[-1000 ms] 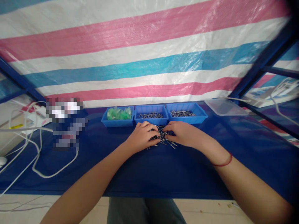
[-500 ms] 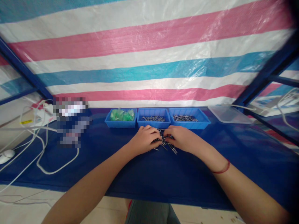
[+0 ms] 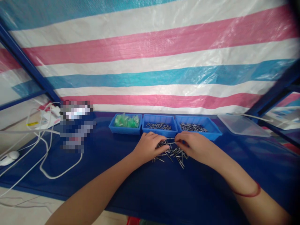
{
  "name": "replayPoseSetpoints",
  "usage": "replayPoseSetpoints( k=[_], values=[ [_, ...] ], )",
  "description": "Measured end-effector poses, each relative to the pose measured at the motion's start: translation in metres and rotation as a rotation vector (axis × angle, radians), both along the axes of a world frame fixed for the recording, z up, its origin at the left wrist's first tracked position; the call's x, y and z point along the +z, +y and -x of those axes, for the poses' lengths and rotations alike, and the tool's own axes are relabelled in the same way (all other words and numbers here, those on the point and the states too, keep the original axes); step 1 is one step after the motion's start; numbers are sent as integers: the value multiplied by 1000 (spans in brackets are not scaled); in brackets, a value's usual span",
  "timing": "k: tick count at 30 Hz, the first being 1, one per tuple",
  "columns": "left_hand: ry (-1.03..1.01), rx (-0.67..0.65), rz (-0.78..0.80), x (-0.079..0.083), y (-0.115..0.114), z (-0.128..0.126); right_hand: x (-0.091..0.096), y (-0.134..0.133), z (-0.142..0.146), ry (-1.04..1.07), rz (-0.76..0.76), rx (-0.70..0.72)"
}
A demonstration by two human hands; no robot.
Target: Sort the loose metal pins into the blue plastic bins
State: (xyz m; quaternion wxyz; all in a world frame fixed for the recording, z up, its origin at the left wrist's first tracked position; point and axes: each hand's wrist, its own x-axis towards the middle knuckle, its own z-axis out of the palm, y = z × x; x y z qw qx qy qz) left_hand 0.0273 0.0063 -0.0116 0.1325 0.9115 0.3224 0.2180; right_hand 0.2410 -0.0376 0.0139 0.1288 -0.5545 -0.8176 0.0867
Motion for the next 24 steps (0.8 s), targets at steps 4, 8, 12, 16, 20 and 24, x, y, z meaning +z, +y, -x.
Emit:
replayPoseSetpoints(
  k=[4, 8, 12, 16, 20, 24],
  values=[
    [-273, 70, 166, -2, 1, -1, 1, 2, 8, 221, 5, 16],
    [-563, 146, 386, -8, -1, -2, -2, 0, 20, 433, 26, -4],
    [-759, 149, 531, -12, -2, -3, -7, -2, 29, 625, 131, -7],
    [-817, 158, 573, -8, -5, -2, -7, -5, 37, 779, 219, -7],
    [-837, 168, 563, -3, -9, -1, -7, -7, 41, 790, 193, -14],
    [-824, 153, 558, -3, -12, -4, -11, -3, 40, 835, 149, -12]
  ],
)
